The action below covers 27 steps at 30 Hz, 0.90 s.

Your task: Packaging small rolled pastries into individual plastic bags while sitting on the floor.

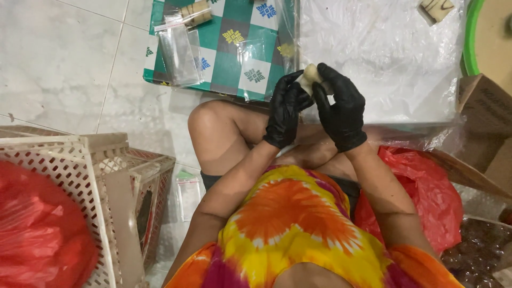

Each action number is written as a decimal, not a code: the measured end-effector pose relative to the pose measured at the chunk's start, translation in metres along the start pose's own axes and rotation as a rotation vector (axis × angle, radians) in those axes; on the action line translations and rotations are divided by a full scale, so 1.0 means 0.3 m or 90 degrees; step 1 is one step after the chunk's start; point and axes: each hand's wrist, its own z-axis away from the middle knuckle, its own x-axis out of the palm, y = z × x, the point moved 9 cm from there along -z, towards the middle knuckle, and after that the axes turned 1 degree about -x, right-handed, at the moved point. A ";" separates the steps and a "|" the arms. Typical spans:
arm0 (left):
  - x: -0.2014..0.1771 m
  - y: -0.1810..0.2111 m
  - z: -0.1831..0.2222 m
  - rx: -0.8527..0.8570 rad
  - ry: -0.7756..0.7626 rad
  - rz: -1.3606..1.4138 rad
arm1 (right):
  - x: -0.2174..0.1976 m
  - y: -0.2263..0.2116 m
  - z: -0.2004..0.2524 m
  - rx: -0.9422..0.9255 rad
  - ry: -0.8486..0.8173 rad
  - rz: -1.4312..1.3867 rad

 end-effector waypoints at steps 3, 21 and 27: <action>0.101 0.158 0.069 -0.032 -0.048 0.023 | 0.014 -0.023 0.030 -0.044 -0.015 0.044; -0.007 0.335 0.037 0.379 -0.234 -0.819 | 0.236 0.256 0.170 0.561 -0.260 -0.595; -0.277 0.270 0.011 0.713 -0.335 -1.308 | 0.327 0.272 0.126 0.659 -0.188 -0.717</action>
